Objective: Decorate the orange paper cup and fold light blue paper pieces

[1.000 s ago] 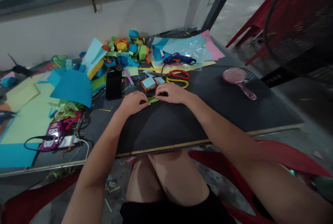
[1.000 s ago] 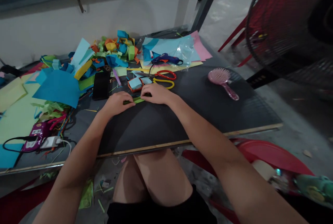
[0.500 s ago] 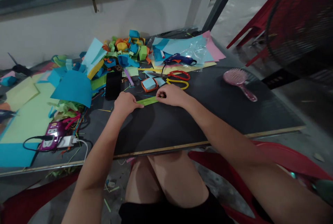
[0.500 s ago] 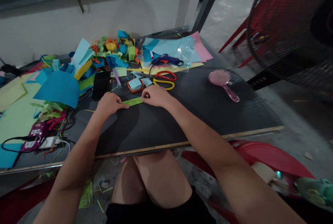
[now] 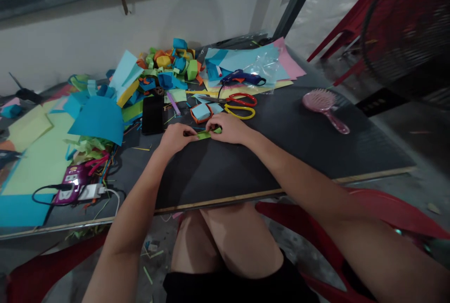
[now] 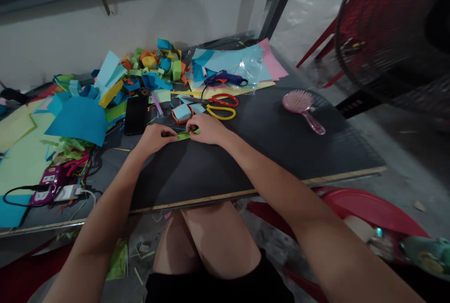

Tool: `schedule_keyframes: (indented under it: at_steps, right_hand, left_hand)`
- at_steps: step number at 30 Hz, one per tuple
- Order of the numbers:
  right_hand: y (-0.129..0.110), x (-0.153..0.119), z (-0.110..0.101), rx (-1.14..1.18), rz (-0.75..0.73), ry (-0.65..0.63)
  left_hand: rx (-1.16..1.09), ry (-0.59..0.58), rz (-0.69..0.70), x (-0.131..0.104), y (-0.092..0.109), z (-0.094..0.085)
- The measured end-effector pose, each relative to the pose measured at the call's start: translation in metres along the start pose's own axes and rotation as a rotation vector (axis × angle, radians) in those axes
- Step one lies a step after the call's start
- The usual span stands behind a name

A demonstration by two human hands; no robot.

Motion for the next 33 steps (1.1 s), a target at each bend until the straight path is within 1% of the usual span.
schedule_keyframes:
  at_steps: [3,5,8,10,12,15,16,18,20,22,26,28,30,33]
  right_hand:
    - [0.002,0.001,0.000,0.067,0.028,-0.020]
    - [0.003,0.001,-0.002,0.099,0.046,-0.037]
    - [0.003,0.000,-0.004,0.128,0.042,-0.048]
    - [0.003,0.000,-0.003,0.156,0.020,-0.016]
    - [0.002,-0.001,-0.001,0.189,-0.021,0.030]
    - [0.002,-0.002,0.000,0.203,-0.125,0.085]
    - [0.002,-0.002,-0.001,0.188,-0.159,0.093]
    - [0.005,-0.002,-0.002,0.137,-0.196,0.076]
    - [0.008,-0.002,-0.002,0.100,-0.190,0.017]
    - [0.010,-0.002,-0.002,0.108,-0.165,-0.030]
    - [0.010,-0.001,0.000,0.180,-0.102,-0.046]
    - [0.009,0.000,-0.001,0.190,-0.038,-0.047]
    - [0.009,0.000,-0.002,0.182,0.059,-0.051]
    - [0.010,0.000,-0.005,0.151,0.197,-0.083]
  left_hand:
    - [-0.074,-0.025,-0.036,0.004,-0.004,0.001]
    - [-0.080,-0.042,-0.053,0.005,-0.005,0.000]
    - [-0.048,-0.059,-0.033,0.006,-0.003,0.000]
    - [-0.022,-0.068,0.003,0.004,-0.002,0.000]
    - [0.012,-0.073,0.085,0.003,0.000,0.000]
    - [0.093,-0.079,0.294,0.000,0.004,0.001]
    - [0.115,-0.077,0.353,-0.001,0.005,0.001]
    - [0.131,-0.061,0.409,-0.002,0.006,-0.001]
    - [0.115,-0.042,0.408,-0.002,0.005,-0.003]
    - [0.094,-0.048,0.392,-0.001,0.002,-0.005]
    - [0.030,-0.110,0.350,0.001,-0.006,-0.007]
    - [-0.020,-0.115,0.302,0.003,-0.010,-0.008]
    - [-0.061,-0.106,0.236,0.004,-0.012,-0.009]
    - [-0.049,-0.074,0.142,0.004,-0.011,-0.011]
Point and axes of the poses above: each hand's wrist, its own x-axis towards the middle knuckle, its own z-axis out of the palm, y = z × x, the point moved 3 cm from there along x, towards the middle knuckle, and after that the axes turned 10 degrees about -x, right-handed, at the moved point
